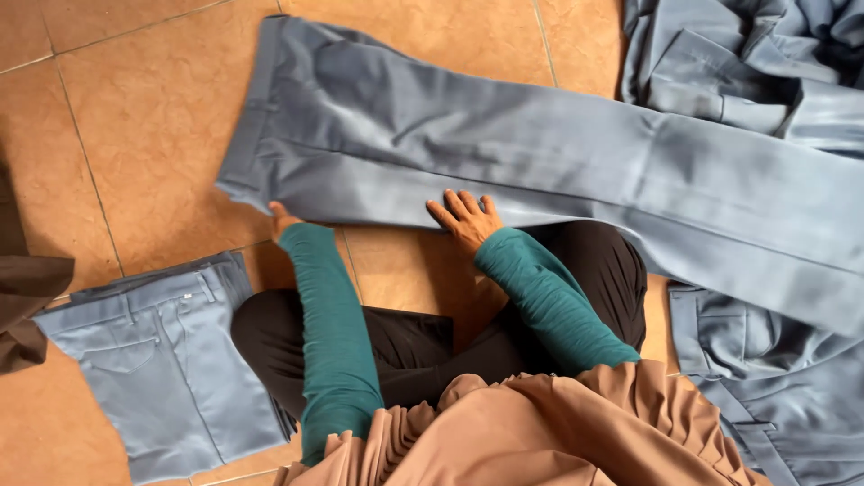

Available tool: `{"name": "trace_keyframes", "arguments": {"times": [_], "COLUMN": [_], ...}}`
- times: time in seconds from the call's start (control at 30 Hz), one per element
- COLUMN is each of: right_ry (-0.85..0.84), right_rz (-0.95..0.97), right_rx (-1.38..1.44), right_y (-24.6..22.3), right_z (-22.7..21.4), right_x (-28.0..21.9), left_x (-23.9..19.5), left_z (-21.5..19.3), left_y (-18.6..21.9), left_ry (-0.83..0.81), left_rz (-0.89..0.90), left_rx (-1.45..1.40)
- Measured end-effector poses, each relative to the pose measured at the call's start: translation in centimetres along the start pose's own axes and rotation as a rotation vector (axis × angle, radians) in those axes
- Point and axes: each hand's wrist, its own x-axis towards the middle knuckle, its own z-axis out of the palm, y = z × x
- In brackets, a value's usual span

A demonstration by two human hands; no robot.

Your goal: The person sits on a tiled floor and folds several pairs of light blue trousers by hand. They smooth the fabric, fold the legs together, and then fold the trousers into neat rectangular stacks, placing each finished pair on a growing pile.

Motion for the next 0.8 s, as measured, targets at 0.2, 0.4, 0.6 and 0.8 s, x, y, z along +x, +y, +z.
{"name": "trace_keyframes", "arguments": {"times": [0.2,0.4,0.6,0.8], "right_ry": [-0.258,-0.306,-0.249,-0.174], "right_rz": [-0.041,-0.055,-0.091,-0.071], "right_rx": [0.009,-0.04,-0.074,-0.005], "right_y": [-1.2,-1.9,-1.9,-1.1], "right_z": [1.0,0.8,1.8,-0.1], "right_x": [0.5,0.9,1.0,0.4], "left_x": [1.5,3.0,-8.4,-4.6], "left_z": [-3.8,-3.5,-2.6,1.7], "left_y": [6.8,2.5,-9.5,-14.2], "left_ry": [0.127,0.002,-0.307,-0.362], "left_rz": [-0.031,-0.122,-0.539,-0.412], "left_rx": [-0.016,0.362,-0.098,0.106]}}
